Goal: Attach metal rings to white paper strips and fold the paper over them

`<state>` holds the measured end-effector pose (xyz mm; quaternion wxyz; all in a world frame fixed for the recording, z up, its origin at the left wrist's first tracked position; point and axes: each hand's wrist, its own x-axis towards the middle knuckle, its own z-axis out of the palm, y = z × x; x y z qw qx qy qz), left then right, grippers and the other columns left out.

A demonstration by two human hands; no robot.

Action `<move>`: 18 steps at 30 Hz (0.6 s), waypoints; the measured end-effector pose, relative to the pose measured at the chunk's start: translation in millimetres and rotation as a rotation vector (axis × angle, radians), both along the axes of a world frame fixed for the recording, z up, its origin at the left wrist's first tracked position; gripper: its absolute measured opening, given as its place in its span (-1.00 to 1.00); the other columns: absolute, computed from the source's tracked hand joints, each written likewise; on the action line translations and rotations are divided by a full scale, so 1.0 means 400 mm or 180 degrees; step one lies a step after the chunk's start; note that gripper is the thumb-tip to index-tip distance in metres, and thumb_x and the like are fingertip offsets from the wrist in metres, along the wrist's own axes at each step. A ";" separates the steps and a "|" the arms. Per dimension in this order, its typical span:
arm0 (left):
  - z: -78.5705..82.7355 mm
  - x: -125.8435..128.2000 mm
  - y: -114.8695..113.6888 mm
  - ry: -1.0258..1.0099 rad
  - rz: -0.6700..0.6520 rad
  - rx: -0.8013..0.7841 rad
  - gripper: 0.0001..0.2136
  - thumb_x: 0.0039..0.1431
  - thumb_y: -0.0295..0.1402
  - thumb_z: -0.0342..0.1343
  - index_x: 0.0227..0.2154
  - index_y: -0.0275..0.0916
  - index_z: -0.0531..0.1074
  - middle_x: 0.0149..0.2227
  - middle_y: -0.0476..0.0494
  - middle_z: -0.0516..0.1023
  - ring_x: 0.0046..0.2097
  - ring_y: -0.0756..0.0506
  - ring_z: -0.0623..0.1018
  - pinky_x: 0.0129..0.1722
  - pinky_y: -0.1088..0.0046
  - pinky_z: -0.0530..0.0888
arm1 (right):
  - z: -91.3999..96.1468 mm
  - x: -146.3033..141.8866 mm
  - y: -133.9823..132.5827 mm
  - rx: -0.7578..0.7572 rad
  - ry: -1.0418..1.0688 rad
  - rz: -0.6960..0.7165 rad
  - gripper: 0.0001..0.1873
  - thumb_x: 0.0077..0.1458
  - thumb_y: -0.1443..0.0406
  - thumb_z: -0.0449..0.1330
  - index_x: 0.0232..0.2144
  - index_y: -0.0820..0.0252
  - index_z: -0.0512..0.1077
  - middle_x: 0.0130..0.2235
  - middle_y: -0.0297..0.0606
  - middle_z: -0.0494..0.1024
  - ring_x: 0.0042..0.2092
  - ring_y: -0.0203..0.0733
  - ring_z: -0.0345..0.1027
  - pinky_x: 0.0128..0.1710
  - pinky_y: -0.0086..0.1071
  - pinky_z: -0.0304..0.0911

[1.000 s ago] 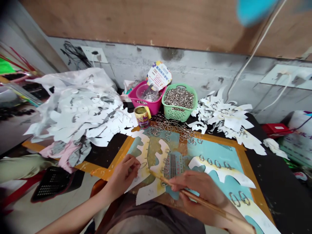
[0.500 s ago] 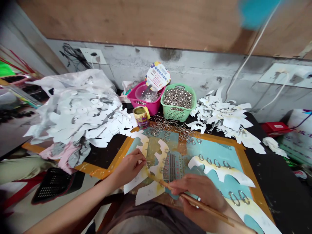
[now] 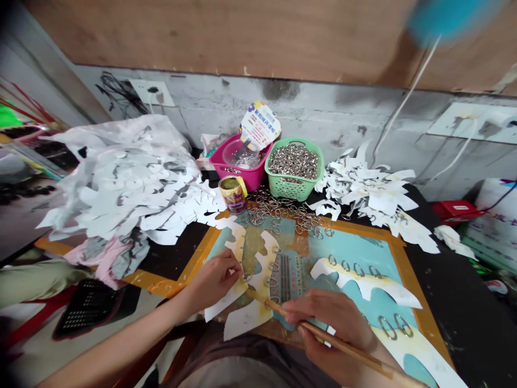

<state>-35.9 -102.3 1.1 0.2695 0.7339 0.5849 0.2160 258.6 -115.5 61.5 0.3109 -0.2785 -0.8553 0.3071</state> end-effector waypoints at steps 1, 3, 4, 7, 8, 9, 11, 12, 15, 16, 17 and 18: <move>0.002 0.003 -0.004 0.0074 0.0006 -0.0011 -0.82 0.17 -0.51 0.04 -0.47 -0.24 0.50 -0.33 -0.13 0.43 -0.36 -0.06 0.49 -0.36 0.43 0.42 | 0.001 -0.001 0.000 -0.0003 -0.0004 -0.0002 -0.42 -0.01 0.56 0.13 0.01 -0.06 0.36 -0.30 -0.43 0.66 -0.31 -0.28 0.55 -0.29 -0.48 0.44; 0.004 0.009 -0.012 0.0264 0.0057 0.0020 -0.83 0.17 -0.52 0.04 -0.47 -0.25 0.48 -0.32 -0.13 0.43 -0.35 -0.07 0.50 -0.31 0.40 0.42 | 0.004 -0.001 -0.001 0.0022 0.0020 -0.0004 -0.42 -0.01 0.57 0.13 0.01 -0.05 0.36 -0.30 -0.44 0.66 -0.32 -0.28 0.55 -0.30 -0.48 0.44; 0.004 0.012 -0.015 0.0353 0.0084 0.0051 -0.83 0.18 -0.53 0.03 -0.48 -0.26 0.47 -0.31 -0.13 0.43 -0.34 -0.07 0.51 -0.30 0.39 0.42 | 0.006 0.000 -0.002 0.0029 0.0040 -0.0004 -0.41 -0.01 0.58 0.12 0.01 -0.05 0.36 -0.30 -0.44 0.66 -0.32 -0.28 0.55 -0.30 -0.48 0.44; -0.001 0.015 -0.022 0.0502 0.0142 0.0165 -0.82 0.20 -0.52 0.02 -0.48 -0.26 0.44 -0.29 -0.14 0.42 -0.36 -0.06 0.50 -0.31 0.39 0.41 | 0.009 0.004 -0.005 0.0015 0.0056 -0.0005 -0.41 -0.03 0.58 0.12 0.00 -0.05 0.37 -0.31 -0.44 0.66 -0.31 -0.27 0.56 -0.30 -0.47 0.45; -0.004 0.015 -0.023 0.0500 0.0145 0.0214 -0.82 0.22 -0.51 0.01 -0.47 -0.26 0.44 -0.29 -0.14 0.42 -0.37 -0.05 0.49 -0.32 0.40 0.41 | 0.010 0.005 -0.005 0.0013 0.0060 -0.0010 -0.42 -0.03 0.58 0.13 -0.01 -0.05 0.38 -0.31 -0.43 0.66 -0.31 -0.27 0.56 -0.30 -0.47 0.45; -0.006 0.014 -0.024 0.0469 0.0152 0.0283 -0.82 0.24 -0.50 0.00 -0.45 -0.27 0.45 -0.28 -0.14 0.42 -0.37 -0.05 0.49 -0.32 0.41 0.41 | 0.011 0.006 -0.006 0.0013 0.0065 -0.0018 -0.42 -0.03 0.58 0.14 -0.01 -0.05 0.38 -0.30 -0.43 0.66 -0.31 -0.26 0.57 -0.31 -0.47 0.45; -0.009 0.008 -0.025 0.0333 0.0213 0.0489 -0.81 0.28 -0.45 -0.01 -0.39 -0.27 0.48 -0.27 -0.15 0.42 -0.35 -0.05 0.50 -0.29 0.41 0.42 | 0.017 0.006 -0.006 0.0032 0.0077 -0.0032 -0.43 -0.02 0.57 0.15 -0.01 -0.05 0.39 -0.31 -0.42 0.66 -0.31 -0.26 0.57 -0.32 -0.47 0.46; -0.009 0.004 -0.023 0.0252 0.0266 0.0610 -0.81 0.30 -0.43 -0.02 -0.35 -0.26 0.49 -0.25 -0.16 0.42 -0.33 -0.05 0.51 -0.28 0.41 0.43 | 0.022 0.007 -0.006 0.0058 0.0091 -0.0059 -0.43 -0.02 0.57 0.15 -0.02 -0.05 0.40 -0.32 -0.42 0.66 -0.32 -0.25 0.57 -0.34 -0.47 0.47; -0.002 -0.013 -0.006 0.0135 0.0426 0.0872 -0.80 0.32 -0.40 -0.03 -0.23 -0.24 0.51 -0.21 -0.18 0.45 -0.35 -0.04 0.50 -0.31 0.44 0.43 | 0.036 0.024 -0.013 0.0231 0.0049 -0.0277 -0.48 -0.01 0.55 0.17 -0.06 -0.08 0.44 -0.33 -0.38 0.67 -0.32 -0.17 0.59 -0.36 -0.44 0.49; 0.002 -0.019 0.006 0.0174 0.0454 0.0904 -0.80 0.32 -0.39 -0.03 -0.22 -0.24 0.51 -0.20 -0.18 0.47 -0.37 -0.03 0.50 -0.34 0.45 0.43 | 0.038 0.038 -0.018 0.0317 0.0031 -0.0428 -0.50 -0.01 0.53 0.19 -0.08 -0.10 0.47 -0.33 -0.36 0.67 -0.31 -0.13 0.59 -0.35 -0.41 0.51; 0.006 -0.026 0.023 0.0259 0.0467 0.0914 -0.80 0.32 -0.40 -0.02 -0.22 -0.25 0.52 -0.21 -0.17 0.49 -0.39 -0.02 0.50 -0.35 0.46 0.43 | 0.037 0.057 -0.023 0.0372 0.0022 -0.0609 -0.53 0.01 0.51 0.20 -0.11 -0.11 0.49 -0.34 -0.33 0.67 -0.31 -0.09 0.60 -0.33 -0.37 0.53; 0.010 -0.031 0.043 0.0403 0.0452 0.0910 -0.81 0.31 -0.41 -0.01 -0.22 -0.26 0.52 -0.21 -0.17 0.50 -0.40 -0.02 0.50 -0.35 0.46 0.43 | 0.033 0.081 -0.030 0.0384 0.0046 -0.0795 -0.57 0.02 0.49 0.21 -0.13 -0.12 0.52 -0.34 -0.29 0.67 -0.30 -0.05 0.60 -0.31 -0.33 0.54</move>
